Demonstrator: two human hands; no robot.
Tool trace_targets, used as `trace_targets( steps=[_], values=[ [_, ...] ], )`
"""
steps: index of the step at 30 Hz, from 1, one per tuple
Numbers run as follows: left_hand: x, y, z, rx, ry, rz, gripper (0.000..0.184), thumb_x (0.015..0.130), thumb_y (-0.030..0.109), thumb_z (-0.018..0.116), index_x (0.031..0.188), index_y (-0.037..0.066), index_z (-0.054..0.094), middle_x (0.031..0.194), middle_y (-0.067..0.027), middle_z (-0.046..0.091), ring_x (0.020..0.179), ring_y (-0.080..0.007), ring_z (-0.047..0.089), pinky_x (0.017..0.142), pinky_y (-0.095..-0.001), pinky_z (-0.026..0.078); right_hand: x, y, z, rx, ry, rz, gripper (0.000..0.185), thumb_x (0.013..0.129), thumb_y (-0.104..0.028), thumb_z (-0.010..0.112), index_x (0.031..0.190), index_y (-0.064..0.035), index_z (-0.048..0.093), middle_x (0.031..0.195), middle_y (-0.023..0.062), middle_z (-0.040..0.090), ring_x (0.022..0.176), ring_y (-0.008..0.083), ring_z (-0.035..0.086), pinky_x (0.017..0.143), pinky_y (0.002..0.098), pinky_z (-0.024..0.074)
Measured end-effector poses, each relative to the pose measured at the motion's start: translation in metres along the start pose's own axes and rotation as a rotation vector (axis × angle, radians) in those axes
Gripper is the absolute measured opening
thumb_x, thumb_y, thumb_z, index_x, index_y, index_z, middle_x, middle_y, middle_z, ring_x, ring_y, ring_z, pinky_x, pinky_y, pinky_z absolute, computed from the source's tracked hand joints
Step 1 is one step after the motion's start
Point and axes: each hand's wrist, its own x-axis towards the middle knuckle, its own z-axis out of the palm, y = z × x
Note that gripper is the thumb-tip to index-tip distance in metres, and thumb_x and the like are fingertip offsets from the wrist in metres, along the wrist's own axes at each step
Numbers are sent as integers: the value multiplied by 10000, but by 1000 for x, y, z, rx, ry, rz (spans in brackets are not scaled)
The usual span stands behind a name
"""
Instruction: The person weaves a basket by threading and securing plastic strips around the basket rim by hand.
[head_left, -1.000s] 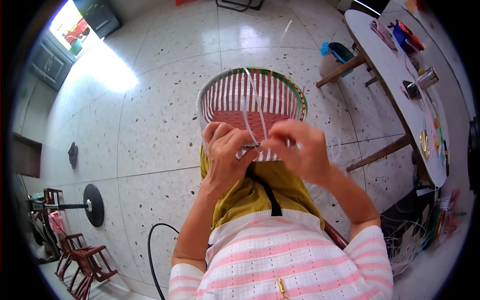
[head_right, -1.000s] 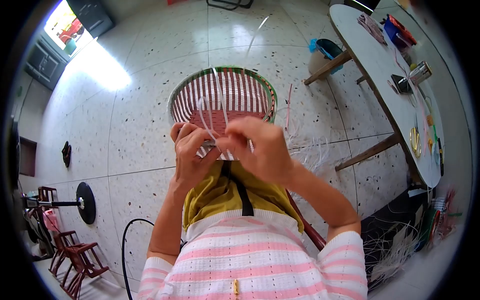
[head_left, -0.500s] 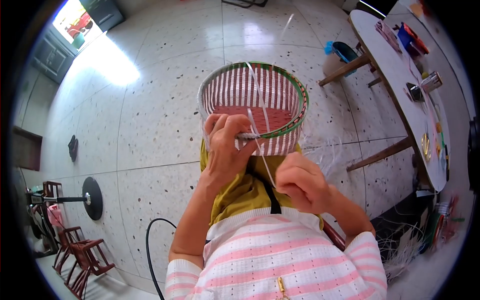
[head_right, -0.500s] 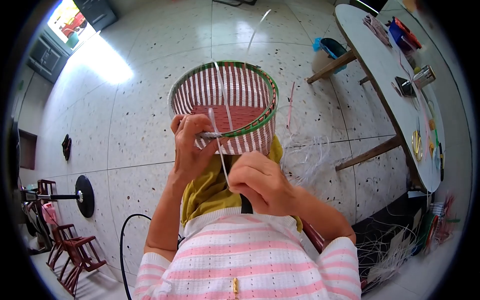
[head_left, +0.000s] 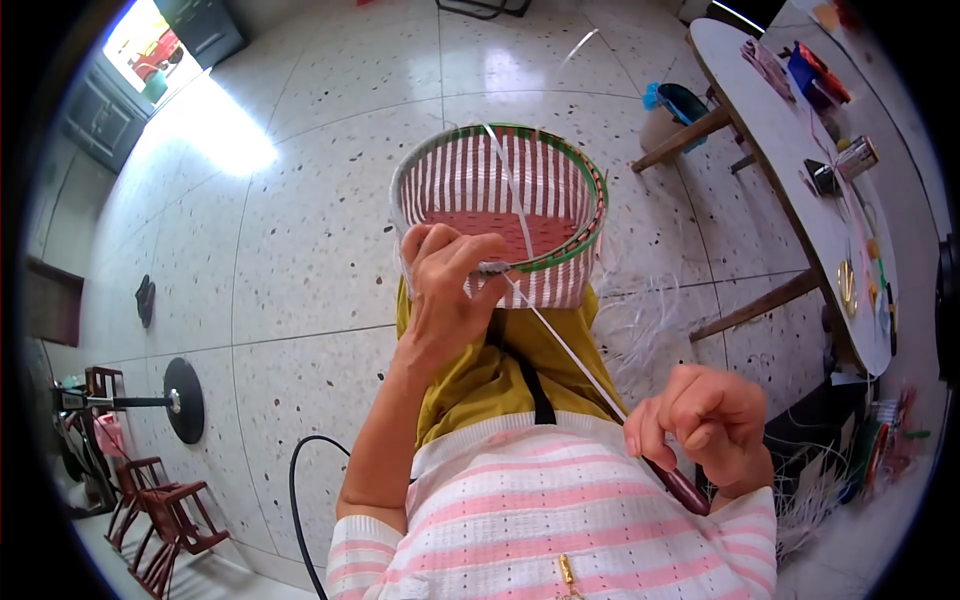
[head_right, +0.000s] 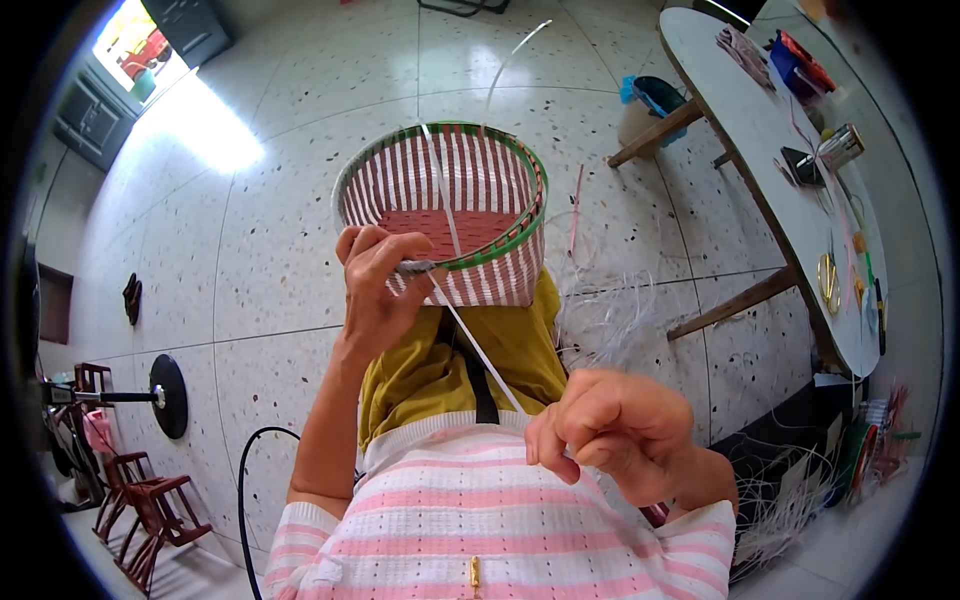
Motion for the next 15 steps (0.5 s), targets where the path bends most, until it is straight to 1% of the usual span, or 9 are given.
trace_targets(
  steps=[2,4,6,8,10,11,13,14,15],
  values=[
    [1,2,-4,27,-66,3,264,699,142,817,941,106,719,785,11,663,783,-190,542,890,-364,326,2,-4,-2,-28,-16,23,262,1036,-206,521,946,40,509,858,109,488,625,162,573,704,440,535],
    [1,1,-8,58,-130,5,230,712,145,807,929,111,739,797,13,677,787,-186,542,890,-361,321,12,-8,-8,-27,49,-77,238,1036,-192,519,968,36,519,872,105,511,638,163,597,702,438,553],
    [1,-1,-11,34,-170,25,169,769,178,745,929,129,725,813,20,657,829,-197,547,892,-387,333,33,-10,-27,-1,121,-205,201,1038,-168,508,1024,30,541,882,103,535,643,183,617,719,458,583],
    [2,-1,-12,8,-175,45,153,788,179,736,932,128,734,818,20,667,832,-194,552,891,-383,332,56,-12,-43,-94,371,-300,184,1036,-157,507,1054,21,552,855,90,537,679,217,652,743,485,610],
    [2,-1,-12,-14,-179,57,139,807,180,728,935,128,743,822,20,677,836,-192,557,890,-378,331,81,-5,-71,-36,468,-308,188,1024,-161,536,1072,19,557,885,100,590,777,246,701,761,461,633],
    [2,-1,-12,-14,-170,34,127,819,190,726,926,126,748,816,20,680,831,-188,560,889,-373,331,92,-2,-81,-34,468,-309,188,1024,-161,536,1072,19,557,885,100,590,777,246,701,761,461,633],
    [2,0,-11,-13,-158,15,119,830,200,723,917,125,753,810,20,684,825,-183,564,889,-368,332,111,6,-99,-71,562,-231,196,1011,-166,566,1072,20,567,960,136,659,843,255,725,728,387,646],
    [2,1,-10,-24,-147,-9,116,838,207,729,894,110,759,807,14,696,821,-172,560,899,-360,322,120,11,-108,-71,563,-232,196,1011,-166,566,1072,20,567,960,136,659,843,255,725,728,387,646],
    [2,2,-9,-34,-135,-33,124,845,214,735,870,96,765,803,9,709,817,-161,555,909,-352,312,127,18,-117,-77,589,-183,199,1010,-166,569,1103,9,559,981,152,678,835,259,729,709,358,643]
  ],
)
